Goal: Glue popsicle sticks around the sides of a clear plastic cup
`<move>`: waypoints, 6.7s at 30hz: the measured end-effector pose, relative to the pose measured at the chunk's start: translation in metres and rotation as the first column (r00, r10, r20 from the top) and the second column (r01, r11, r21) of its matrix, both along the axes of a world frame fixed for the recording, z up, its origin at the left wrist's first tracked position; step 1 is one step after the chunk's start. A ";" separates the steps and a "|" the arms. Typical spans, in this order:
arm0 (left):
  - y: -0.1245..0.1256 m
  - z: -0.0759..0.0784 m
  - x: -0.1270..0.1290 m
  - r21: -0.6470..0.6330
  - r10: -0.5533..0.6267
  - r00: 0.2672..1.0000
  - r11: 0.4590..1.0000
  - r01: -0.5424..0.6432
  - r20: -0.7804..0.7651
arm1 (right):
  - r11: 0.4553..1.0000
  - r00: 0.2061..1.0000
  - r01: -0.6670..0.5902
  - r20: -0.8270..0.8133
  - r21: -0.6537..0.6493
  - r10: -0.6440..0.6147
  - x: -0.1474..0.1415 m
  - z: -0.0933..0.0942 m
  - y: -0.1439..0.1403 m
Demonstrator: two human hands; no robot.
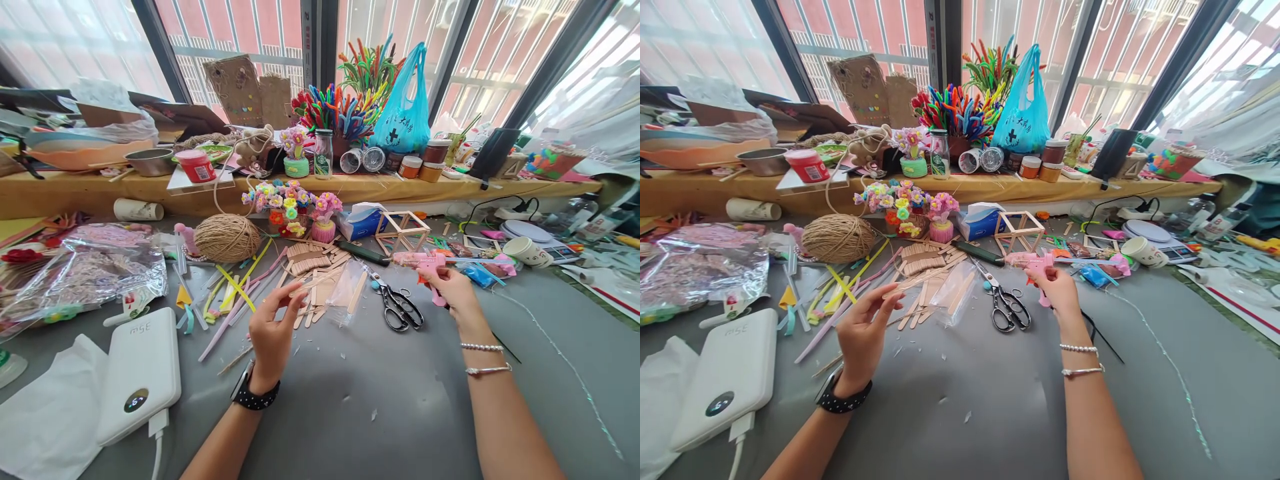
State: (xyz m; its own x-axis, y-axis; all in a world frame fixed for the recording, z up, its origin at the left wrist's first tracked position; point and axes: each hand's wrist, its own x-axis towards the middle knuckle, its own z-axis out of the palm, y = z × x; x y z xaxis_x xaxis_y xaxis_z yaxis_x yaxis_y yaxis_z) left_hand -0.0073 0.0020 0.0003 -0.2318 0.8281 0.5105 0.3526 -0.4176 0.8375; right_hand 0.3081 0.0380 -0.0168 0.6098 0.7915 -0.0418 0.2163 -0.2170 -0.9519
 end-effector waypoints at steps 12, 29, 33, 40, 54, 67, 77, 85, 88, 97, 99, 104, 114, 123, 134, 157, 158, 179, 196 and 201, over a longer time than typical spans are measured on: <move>-0.001 0.001 0.001 0.037 0.002 1.000 0.999 -0.001 -0.029 | 0.973 0.966 0.074 0.258 -0.217 -0.016 0.018 -0.029 0.010; -0.001 -0.001 0.001 0.040 0.006 0.999 0.999 -0.004 -0.052 | 0.951 0.939 0.035 0.337 -0.307 0.074 0.003 -0.012 0.003; -0.001 -0.001 0.001 0.038 0.007 0.999 0.999 -0.005 -0.054 | 0.952 0.937 0.019 0.339 -0.306 0.090 -0.004 -0.007 0.002; -0.002 0.002 0.002 0.027 0.007 0.998 1.000 -0.006 -0.062 | 0.949 0.889 -0.011 0.431 -0.314 0.153 -0.015 -0.007 0.002; -0.001 0.000 0.002 0.021 -0.007 0.998 1.000 0.009 -0.066 | 0.970 0.784 0.057 0.612 -0.237 0.103 -0.011 0.005 -0.004; -0.006 0.000 0.006 -0.123 -0.267 0.958 0.952 0.279 0.100 | 0.659 0.593 -0.745 0.556 0.105 0.582 -0.087 0.039 -0.027; -0.005 0.001 0.008 -0.186 -0.362 0.903 0.895 0.406 0.230 | 0.572 0.509 -0.815 0.593 0.097 0.625 -0.092 0.043 -0.032; -0.005 -0.001 0.007 -0.193 -0.371 0.891 0.884 0.425 0.263 | 0.572 0.528 -0.810 0.583 0.129 0.617 -0.093 0.045 -0.034; -0.005 -0.002 0.007 -0.188 -0.375 0.887 0.883 0.431 0.270 | 0.572 0.537 -0.809 0.567 0.135 0.625 -0.092 0.045 -0.034; -0.006 0.001 0.009 -0.181 -0.382 0.880 0.879 0.440 0.284 | 0.579 0.553 -0.801 0.554 0.150 0.622 -0.092 0.045 -0.034; -0.006 0.002 0.009 -0.183 -0.377 0.882 0.881 0.436 0.282 | 0.580 0.558 -0.799 0.552 0.156 0.620 -0.092 0.045 -0.035; -0.005 0.002 0.009 -0.191 -0.378 0.891 0.883 0.429 0.250 | 0.575 0.559 -0.801 0.550 0.166 0.621 -0.092 0.044 -0.034; -0.006 0.002 0.009 -0.214 -0.364 0.908 0.889 0.405 0.209 | 0.565 0.562 -0.805 0.542 0.183 0.625 -0.090 0.044 -0.033; -0.006 0.003 0.009 -0.221 -0.386 0.904 0.880 0.421 0.186 | 0.568 0.567 -0.804 0.520 0.177 0.639 -0.089 0.047 -0.034; -0.007 0.008 0.011 -0.283 -0.420 0.895 0.850 0.445 0.149 | 0.563 0.578 -0.802 0.495 0.198 0.649 -0.087 0.046 -0.033; -0.007 0.010 0.012 -0.286 -0.440 0.891 0.844 0.454 0.113 | 0.584 0.607 -0.782 0.480 0.218 0.633 -0.088 0.047 -0.033; -0.007 0.010 0.011 -0.285 -0.440 0.892 0.846 0.451 0.106 | 0.584 0.606 -0.782 0.480 0.217 0.634 -0.088 0.047 -0.033; -0.006 0.010 0.010 -0.349 -0.466 0.884 0.822 0.450 0.043 | 0.578 0.609 -0.784 0.467 0.228 0.641 -0.088 0.048 -0.033; -0.005 0.012 0.009 -0.449 -0.526 0.851 0.758 0.474 0.011 | 0.571 0.593 -0.794 0.472 0.209 0.652 -0.088 0.047 -0.033; -0.004 0.013 0.010 -0.465 -0.511 0.857 0.743 0.482 0.072 | 0.572 0.598 -0.792 0.460 0.215 0.656 -0.088 0.047 -0.034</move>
State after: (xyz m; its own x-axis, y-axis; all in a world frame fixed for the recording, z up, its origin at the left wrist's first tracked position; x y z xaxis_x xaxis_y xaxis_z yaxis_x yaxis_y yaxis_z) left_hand 0.0026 -0.0018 0.0136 0.2942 0.9545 0.0491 0.2545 -0.1277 0.9586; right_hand 0.2202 0.0044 0.0301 -0.2568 0.8732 0.4143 0.4171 0.4868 -0.7675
